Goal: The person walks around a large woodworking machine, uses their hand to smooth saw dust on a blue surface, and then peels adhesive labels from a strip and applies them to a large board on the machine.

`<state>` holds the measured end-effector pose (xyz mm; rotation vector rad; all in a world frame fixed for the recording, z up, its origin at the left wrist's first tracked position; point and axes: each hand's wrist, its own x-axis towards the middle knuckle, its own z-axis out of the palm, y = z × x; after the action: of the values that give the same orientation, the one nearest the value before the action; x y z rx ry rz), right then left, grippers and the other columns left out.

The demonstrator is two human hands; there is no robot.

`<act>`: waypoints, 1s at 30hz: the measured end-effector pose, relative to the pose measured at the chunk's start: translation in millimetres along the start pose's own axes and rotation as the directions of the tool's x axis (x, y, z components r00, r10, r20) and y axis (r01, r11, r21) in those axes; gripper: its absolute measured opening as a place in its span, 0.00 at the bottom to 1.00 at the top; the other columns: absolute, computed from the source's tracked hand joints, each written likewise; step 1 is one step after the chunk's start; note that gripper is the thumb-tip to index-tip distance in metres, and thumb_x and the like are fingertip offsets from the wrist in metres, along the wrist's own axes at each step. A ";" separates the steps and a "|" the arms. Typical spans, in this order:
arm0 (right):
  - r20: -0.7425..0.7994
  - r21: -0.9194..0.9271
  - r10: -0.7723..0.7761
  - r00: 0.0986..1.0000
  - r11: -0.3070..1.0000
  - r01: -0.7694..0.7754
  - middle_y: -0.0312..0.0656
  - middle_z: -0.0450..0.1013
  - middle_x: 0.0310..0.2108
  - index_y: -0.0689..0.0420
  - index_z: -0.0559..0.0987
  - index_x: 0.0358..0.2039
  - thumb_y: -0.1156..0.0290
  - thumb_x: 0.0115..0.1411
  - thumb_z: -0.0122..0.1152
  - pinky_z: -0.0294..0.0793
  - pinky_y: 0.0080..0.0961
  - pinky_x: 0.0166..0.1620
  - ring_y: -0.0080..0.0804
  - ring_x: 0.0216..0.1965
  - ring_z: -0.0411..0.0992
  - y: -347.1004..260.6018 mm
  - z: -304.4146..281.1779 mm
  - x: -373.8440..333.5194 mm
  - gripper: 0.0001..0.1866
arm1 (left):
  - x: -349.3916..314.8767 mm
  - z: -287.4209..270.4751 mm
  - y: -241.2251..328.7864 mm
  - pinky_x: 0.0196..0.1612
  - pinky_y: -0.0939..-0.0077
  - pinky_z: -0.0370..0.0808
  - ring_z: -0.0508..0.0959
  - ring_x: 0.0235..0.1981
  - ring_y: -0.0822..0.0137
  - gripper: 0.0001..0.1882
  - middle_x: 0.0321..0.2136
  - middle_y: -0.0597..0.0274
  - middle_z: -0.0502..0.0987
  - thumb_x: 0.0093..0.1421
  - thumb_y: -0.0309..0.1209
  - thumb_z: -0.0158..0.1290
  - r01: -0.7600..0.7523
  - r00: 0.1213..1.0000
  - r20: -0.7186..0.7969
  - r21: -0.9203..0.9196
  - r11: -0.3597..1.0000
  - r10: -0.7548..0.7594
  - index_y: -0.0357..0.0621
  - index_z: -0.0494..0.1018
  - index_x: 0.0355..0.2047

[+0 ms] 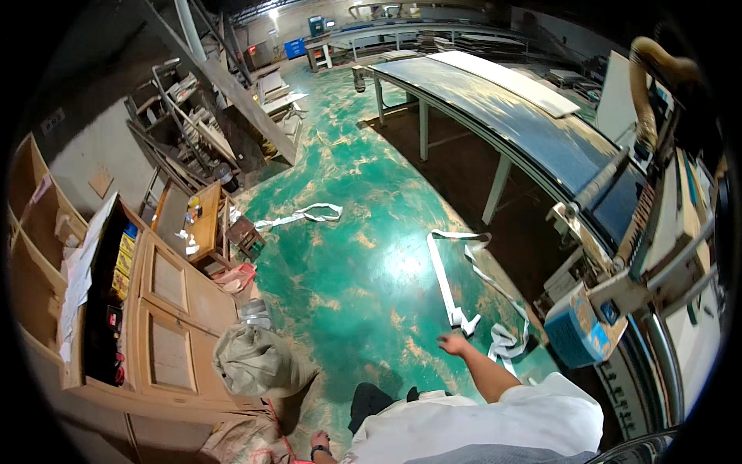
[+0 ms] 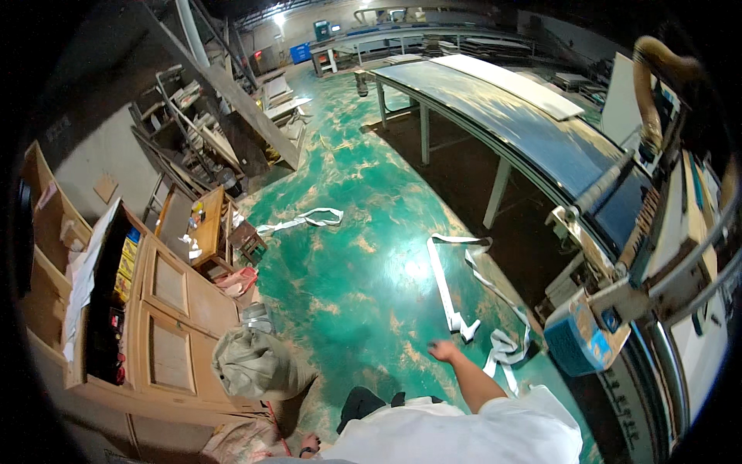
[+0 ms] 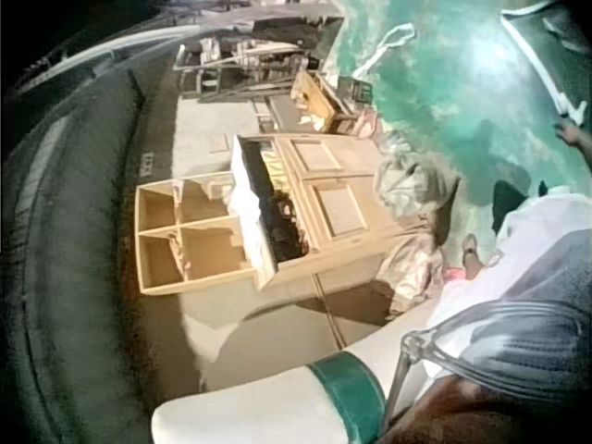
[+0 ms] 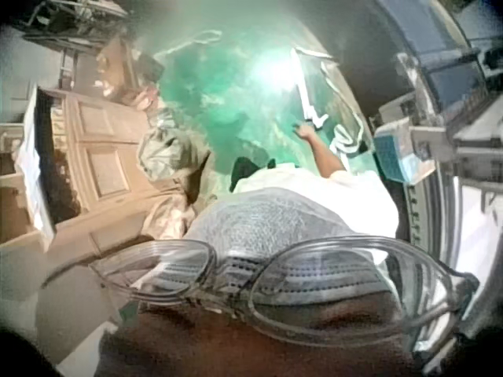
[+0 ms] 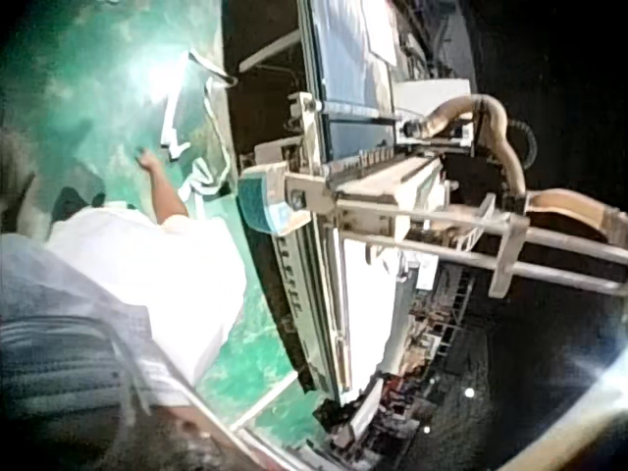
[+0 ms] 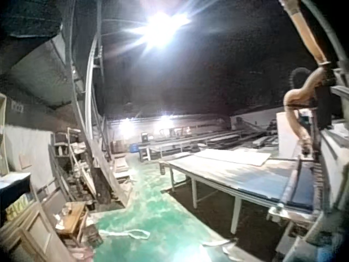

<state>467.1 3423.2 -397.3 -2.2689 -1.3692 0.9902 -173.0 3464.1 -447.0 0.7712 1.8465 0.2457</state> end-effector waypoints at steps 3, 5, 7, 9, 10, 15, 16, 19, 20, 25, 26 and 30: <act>-0.068 0.066 -0.091 0.993 0.993 0.096 0.49 0.77 0.46 0.53 0.77 0.52 0.54 0.58 0.55 0.74 0.38 0.50 0.49 0.46 0.75 -83.0 -72.9 109.5 0.24 | 24.0 1.2 37.7 0.37 0.70 0.75 0.77 0.32 0.64 0.16 0.33 0.55 0.79 0.58 0.28 0.52 0.016 1.000 -0.003 0.088 0.996 -0.015 0.35 0.76 0.45; -0.095 0.098 -0.068 0.993 0.992 0.078 0.49 0.77 0.47 0.53 0.77 0.52 0.54 0.58 0.55 0.74 0.38 0.51 0.49 0.47 0.75 -116.5 -98.9 164.5 0.25 | 37.4 5.1 67.3 0.41 0.67 0.74 0.76 0.36 0.60 0.17 0.36 0.53 0.79 0.58 0.30 0.51 0.049 0.999 0.012 0.229 0.972 -0.053 0.36 0.77 0.46; -0.144 0.142 -0.036 0.989 0.988 0.057 0.49 0.77 0.47 0.53 0.77 0.52 0.55 0.57 0.55 0.73 0.37 0.51 0.49 0.47 0.75 -132.7 -100.9 202.4 0.25 | 66.5 12.3 111.2 0.44 0.65 0.73 0.76 0.39 0.57 0.18 0.38 0.50 0.78 0.58 0.33 0.51 0.021 0.998 0.049 0.358 0.933 -0.041 0.38 0.77 0.46; -0.047 0.113 0.118 0.992 0.987 -0.113 0.49 0.76 0.49 0.53 0.77 0.52 0.55 0.57 0.57 0.72 0.36 0.54 0.47 0.50 0.74 -112.7 -86.6 214.3 0.25 | 105.3 17.6 181.2 0.48 0.62 0.72 0.75 0.43 0.53 0.19 0.41 0.48 0.78 0.59 0.36 0.51 -0.096 0.992 0.117 0.517 0.850 0.041 0.40 0.77 0.47; -0.021 0.094 0.130 0.991 0.987 -0.128 0.49 0.75 0.50 0.52 0.78 0.52 0.55 0.56 0.57 0.71 0.36 0.55 0.46 0.52 0.73 -102.5 -82.9 218.9 0.24 | 135.8 21.9 220.1 0.50 0.61 0.71 0.75 0.45 0.51 0.20 0.42 0.46 0.78 0.59 0.37 0.51 -0.217 0.975 0.176 0.600 0.770 0.137 0.41 0.77 0.47; 0.011 0.092 0.426 0.905 0.900 -0.425 0.49 0.76 0.50 0.49 0.80 0.50 0.52 0.53 0.60 0.70 0.35 0.57 0.46 0.52 0.73 -63.1 -69.8 206.9 0.25 | 273.2 72.1 434.2 0.60 0.59 0.67 0.72 0.56 0.48 0.25 0.52 0.43 0.74 0.59 0.43 0.51 -0.272 0.962 0.223 0.722 0.635 0.158 0.43 0.75 0.52; 0.022 0.157 0.451 0.892 0.880 -0.448 0.48 0.76 0.49 0.49 0.80 0.48 0.52 0.53 0.60 0.71 0.35 0.55 0.45 0.51 0.74 -47.0 -68.0 195.7 0.24 | 295.5 88.4 492.5 0.57 0.59 0.70 0.74 0.53 0.47 0.25 0.50 0.43 0.76 0.59 0.44 0.50 -0.387 0.921 0.312 0.803 0.453 0.233 0.43 0.74 0.52; -0.055 0.179 0.588 0.807 0.801 -0.572 0.44 0.78 0.45 0.48 0.83 0.43 0.54 0.52 0.60 0.74 0.36 0.51 0.43 0.46 0.76 13.2 -63.9 179.7 0.20 | 307.2 138.7 660.0 0.51 0.61 0.74 0.79 0.47 0.51 0.20 0.46 0.49 0.79 0.59 0.39 0.53 -0.580 0.807 0.329 0.596 0.556 0.490 0.42 0.76 0.48; -0.123 0.207 0.643 0.756 0.762 -0.614 0.44 0.79 0.44 0.48 0.84 0.41 0.55 0.52 0.61 0.74 0.37 0.50 0.43 0.45 0.76 22.4 -73.3 176.4 0.19 | 310.6 155.5 711.5 0.50 0.62 0.74 0.79 0.46 0.53 0.19 0.45 0.50 0.80 0.59 0.37 0.54 -0.633 0.767 0.339 0.537 0.557 0.545 0.42 0.76 0.48; -0.168 0.325 0.903 0.395 0.429 -0.842 0.47 0.80 0.39 0.54 0.84 0.35 0.59 0.52 0.58 0.76 0.40 0.47 0.45 0.43 0.77 86.3 -91.8 184.7 0.16 | 337.5 277.0 875.3 0.49 0.65 0.75 0.80 0.44 0.58 0.17 0.43 0.51 0.80 0.58 0.33 0.56 -0.720 0.693 0.420 0.375 0.584 0.586 0.41 0.76 0.48; -0.214 0.241 0.909 0.358 0.404 -0.882 0.48 0.80 0.38 0.55 0.84 0.33 0.61 0.52 0.56 0.76 0.40 0.46 0.44 0.43 0.77 105.4 -94.2 201.6 0.15 | 341.2 294.7 885.5 0.50 0.65 0.75 0.79 0.44 0.57 0.18 0.44 0.51 0.80 0.59 0.33 0.56 -0.708 0.701 0.459 0.350 0.614 0.546 0.40 0.76 0.48; -0.211 -0.100 0.707 0.675 0.672 -0.734 0.49 0.79 0.37 0.56 0.84 0.30 0.60 0.55 0.53 0.77 0.43 0.44 0.45 0.42 0.77 74.8 -152.3 304.1 0.15 | 311.7 350.6 952.1 0.52 0.66 0.73 0.78 0.48 0.60 0.20 0.45 0.53 0.80 0.59 0.35 0.57 -0.770 0.630 0.641 0.446 0.456 0.438 0.41 0.75 0.50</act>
<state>714.2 3662.1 -453.4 -3.0431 -0.4504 0.8735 443.6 4322.2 -346.7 1.9026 1.0799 -0.1949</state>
